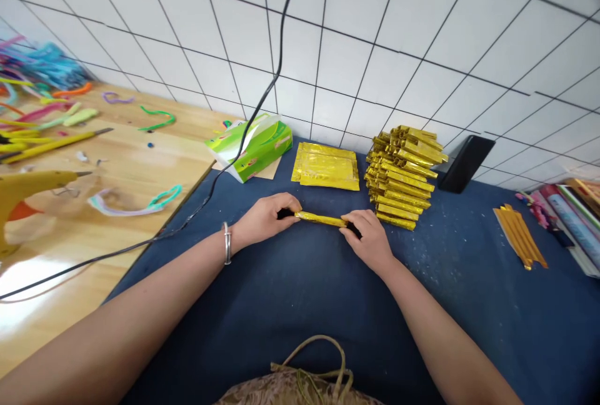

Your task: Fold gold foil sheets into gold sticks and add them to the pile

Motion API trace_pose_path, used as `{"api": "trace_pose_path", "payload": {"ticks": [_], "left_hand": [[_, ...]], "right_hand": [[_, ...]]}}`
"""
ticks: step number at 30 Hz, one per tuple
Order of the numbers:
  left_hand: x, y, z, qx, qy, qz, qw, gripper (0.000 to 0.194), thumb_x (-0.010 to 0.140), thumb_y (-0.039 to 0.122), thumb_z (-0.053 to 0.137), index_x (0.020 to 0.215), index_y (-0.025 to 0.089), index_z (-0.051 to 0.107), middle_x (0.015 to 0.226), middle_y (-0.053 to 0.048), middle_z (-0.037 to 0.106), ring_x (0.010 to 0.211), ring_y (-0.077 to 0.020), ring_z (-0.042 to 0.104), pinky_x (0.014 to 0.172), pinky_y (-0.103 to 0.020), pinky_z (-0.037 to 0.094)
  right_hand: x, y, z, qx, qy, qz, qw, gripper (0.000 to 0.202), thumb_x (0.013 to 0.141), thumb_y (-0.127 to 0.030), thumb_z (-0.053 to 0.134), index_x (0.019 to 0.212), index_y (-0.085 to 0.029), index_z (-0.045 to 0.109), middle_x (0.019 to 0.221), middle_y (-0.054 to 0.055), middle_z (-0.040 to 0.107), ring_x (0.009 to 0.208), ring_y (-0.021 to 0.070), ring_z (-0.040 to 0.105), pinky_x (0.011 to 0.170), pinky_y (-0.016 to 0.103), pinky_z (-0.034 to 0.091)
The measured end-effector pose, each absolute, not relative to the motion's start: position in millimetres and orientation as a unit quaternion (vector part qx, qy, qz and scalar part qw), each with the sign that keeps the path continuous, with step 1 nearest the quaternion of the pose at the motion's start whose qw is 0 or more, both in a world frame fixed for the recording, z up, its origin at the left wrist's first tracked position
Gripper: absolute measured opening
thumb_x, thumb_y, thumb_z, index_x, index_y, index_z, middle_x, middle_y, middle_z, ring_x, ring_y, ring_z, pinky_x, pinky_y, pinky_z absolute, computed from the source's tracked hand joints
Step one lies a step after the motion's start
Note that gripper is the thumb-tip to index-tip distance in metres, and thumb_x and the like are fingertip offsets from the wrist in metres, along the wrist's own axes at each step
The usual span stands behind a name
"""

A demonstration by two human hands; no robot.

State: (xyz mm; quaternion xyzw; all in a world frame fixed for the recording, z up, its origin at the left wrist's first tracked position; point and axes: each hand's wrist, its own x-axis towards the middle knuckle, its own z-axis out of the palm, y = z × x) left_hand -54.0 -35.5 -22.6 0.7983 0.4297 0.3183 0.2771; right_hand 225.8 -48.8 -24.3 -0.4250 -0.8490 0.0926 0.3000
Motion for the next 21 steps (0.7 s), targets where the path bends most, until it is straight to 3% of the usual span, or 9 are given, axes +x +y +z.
{"api": "trace_pose_path", "payload": {"ticks": [21], "left_hand": [[-52.6, -35.7, -23.0, 0.799, 0.424, 0.323, 0.279, 0.014, 0.082, 0.028, 0.059, 0.092, 0.018, 0.060, 0.093, -0.004, 0.064, 0.085, -0.0139, 0.059, 0.081, -0.028, 0.048]], "right_hand": [[225.3, -48.2, -24.0, -0.419, -0.851, 0.089, 0.305, 0.017, 0.087, -0.023, 0.054, 0.101, -0.022, 0.064, 0.094, 0.006, 0.064, 0.089, 0.0196, 0.057, 0.083, 0.038, 0.046]]}}
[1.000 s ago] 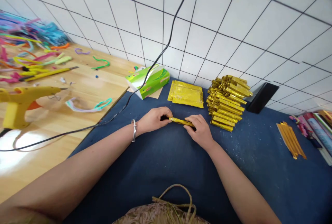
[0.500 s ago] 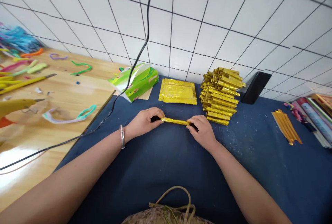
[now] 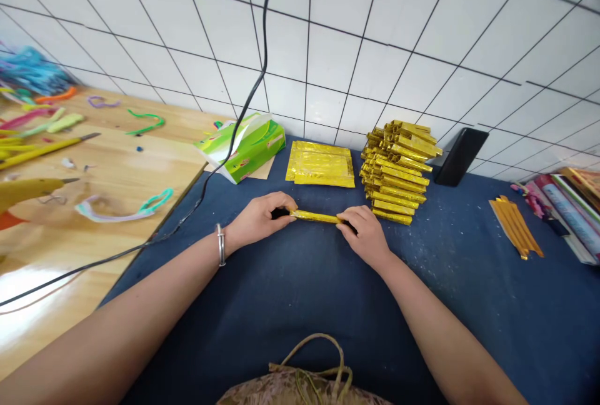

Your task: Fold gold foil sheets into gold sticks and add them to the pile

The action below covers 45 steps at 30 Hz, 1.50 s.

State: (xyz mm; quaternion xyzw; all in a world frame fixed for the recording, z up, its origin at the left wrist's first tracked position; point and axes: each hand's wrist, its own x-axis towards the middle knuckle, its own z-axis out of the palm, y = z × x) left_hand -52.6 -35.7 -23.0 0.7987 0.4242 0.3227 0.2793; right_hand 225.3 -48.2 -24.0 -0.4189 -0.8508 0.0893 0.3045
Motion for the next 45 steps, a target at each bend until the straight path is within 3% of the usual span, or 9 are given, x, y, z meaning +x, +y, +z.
{"api": "trace_pose_path", "payload": {"ticks": [17, 31, 38, 45], "left_hand": [[-52.4, -34.1, -17.8, 0.828, 0.375, 0.309, 0.279, 0.010, 0.083, 0.026, 0.059, 0.080, 0.017, 0.062, 0.094, -0.004, 0.063, 0.086, -0.0128, 0.060, 0.082, -0.027, 0.048], [-52.6, -36.5, -22.5, 0.835, 0.383, 0.301, 0.257, 0.008, 0.083, 0.025, 0.058, 0.086, 0.018, 0.060, 0.096, -0.004, 0.063, 0.090, -0.0139, 0.059, 0.084, -0.028, 0.047], [-53.8, -37.7, -23.9, 0.832, 0.394, 0.307, 0.242, 0.018, 0.082, 0.026, 0.059, 0.098, 0.019, 0.059, 0.097, -0.005, 0.063, 0.091, -0.0151, 0.059, 0.083, -0.029, 0.048], [-52.2, -38.1, -20.1, 0.849, 0.364, 0.314, 0.221, 0.011, 0.085, 0.024, 0.055, 0.093, 0.018, 0.060, 0.092, -0.004, 0.063, 0.086, -0.0133, 0.059, 0.081, -0.027, 0.048]], "right_hand": [[225.9, -48.2, -24.7, -0.415, -0.857, 0.086, 0.294, 0.017, 0.088, -0.022, 0.053, 0.101, -0.021, 0.063, 0.095, 0.007, 0.063, 0.090, 0.0195, 0.055, 0.084, 0.038, 0.046], [223.8, -49.3, -22.7, -0.393, -0.867, 0.088, 0.293, 0.017, 0.088, -0.023, 0.054, 0.103, -0.021, 0.062, 0.097, 0.008, 0.062, 0.091, 0.0200, 0.055, 0.086, 0.040, 0.045], [223.3, -49.6, -22.2, -0.386, -0.871, 0.087, 0.292, 0.016, 0.088, -0.022, 0.053, 0.101, -0.020, 0.062, 0.096, 0.007, 0.063, 0.091, 0.0197, 0.055, 0.085, 0.038, 0.046], [223.3, -50.8, -23.4, -0.380, -0.874, 0.075, 0.295, 0.015, 0.087, -0.021, 0.053, 0.100, -0.021, 0.062, 0.096, 0.007, 0.063, 0.091, 0.0200, 0.056, 0.085, 0.039, 0.045]]}}
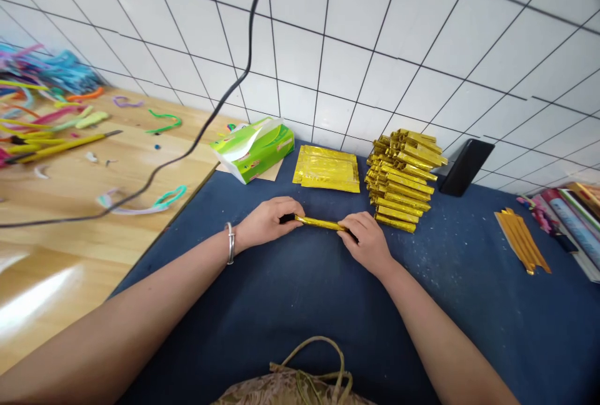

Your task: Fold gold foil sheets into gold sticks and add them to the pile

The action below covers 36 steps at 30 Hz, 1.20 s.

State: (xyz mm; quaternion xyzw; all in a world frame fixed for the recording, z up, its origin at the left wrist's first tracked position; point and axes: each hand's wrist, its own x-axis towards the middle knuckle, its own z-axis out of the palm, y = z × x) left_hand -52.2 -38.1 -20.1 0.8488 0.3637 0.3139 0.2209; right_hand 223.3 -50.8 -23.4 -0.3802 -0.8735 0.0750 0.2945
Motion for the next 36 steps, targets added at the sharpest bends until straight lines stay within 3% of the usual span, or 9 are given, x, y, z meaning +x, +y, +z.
{"api": "trace_pose_path", "payload": {"ticks": [22, 36], "left_hand": [[-45, -40, -21, 0.884, 0.342, 0.273, 0.166, 0.015, 0.088, 0.024, 0.051, 0.099, 0.019, 0.060, 0.098, -0.005, 0.063, 0.092, -0.0157, 0.058, 0.087, -0.030, 0.045], [-39, -39, -22, 0.894, 0.340, 0.258, 0.139, 0.018, 0.089, 0.025, 0.050, 0.101, 0.020, 0.062, 0.103, -0.005, 0.064, 0.096, -0.0169, 0.058, 0.087, -0.031, 0.044]], "right_hand": [[220, -51, -22, -0.375, -0.884, 0.051, 0.274, 0.014, 0.088, -0.022, 0.053, 0.099, -0.021, 0.061, 0.096, 0.007, 0.063, 0.090, 0.0201, 0.055, 0.082, 0.038, 0.044], [203, -51, -14, -0.354, -0.911, -0.015, 0.211, 0.025, 0.090, -0.021, 0.050, 0.112, -0.025, 0.061, 0.101, 0.006, 0.062, 0.093, 0.0189, 0.051, 0.080, 0.035, 0.040]]}}
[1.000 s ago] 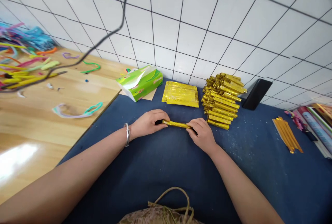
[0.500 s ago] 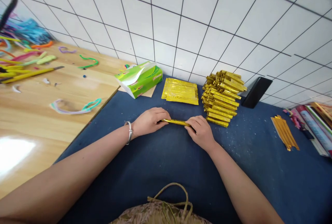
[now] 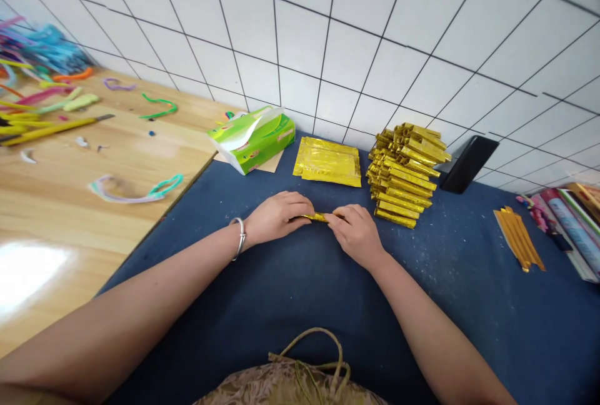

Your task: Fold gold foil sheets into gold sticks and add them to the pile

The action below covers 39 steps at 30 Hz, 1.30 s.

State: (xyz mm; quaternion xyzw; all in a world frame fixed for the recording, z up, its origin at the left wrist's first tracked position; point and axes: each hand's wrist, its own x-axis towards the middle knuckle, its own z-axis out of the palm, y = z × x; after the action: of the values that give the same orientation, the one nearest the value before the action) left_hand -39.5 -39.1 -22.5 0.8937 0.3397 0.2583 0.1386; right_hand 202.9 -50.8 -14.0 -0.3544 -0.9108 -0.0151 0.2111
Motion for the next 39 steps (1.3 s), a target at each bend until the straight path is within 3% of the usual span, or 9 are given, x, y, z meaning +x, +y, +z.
{"api": "trace_pose_path", "payload": {"ticks": [31, 39], "left_hand": [[-40.0, -38.5, -23.5, 0.894, 0.341, 0.258, 0.135, 0.019, 0.089, 0.026, 0.050, 0.102, 0.021, 0.064, 0.107, -0.005, 0.064, 0.098, -0.0171, 0.058, 0.088, -0.033, 0.044], [-39.7, -40.5, -18.9, 0.883, 0.334, 0.276, 0.180, 0.015, 0.089, 0.028, 0.050, 0.089, 0.019, 0.062, 0.101, -0.005, 0.065, 0.095, -0.0160, 0.059, 0.088, -0.032, 0.043]], "right_hand": [[201.9, -50.6, -15.4, -0.380, -0.900, -0.003, 0.214, 0.027, 0.090, -0.024, 0.050, 0.115, -0.022, 0.059, 0.104, 0.008, 0.062, 0.098, 0.0221, 0.051, 0.082, 0.038, 0.039], [208.4, -50.7, -17.4, -0.397, -0.887, 0.021, 0.234, 0.024, 0.090, -0.027, 0.050, 0.111, -0.020, 0.061, 0.101, 0.008, 0.063, 0.094, 0.0212, 0.053, 0.082, 0.038, 0.040]]}}
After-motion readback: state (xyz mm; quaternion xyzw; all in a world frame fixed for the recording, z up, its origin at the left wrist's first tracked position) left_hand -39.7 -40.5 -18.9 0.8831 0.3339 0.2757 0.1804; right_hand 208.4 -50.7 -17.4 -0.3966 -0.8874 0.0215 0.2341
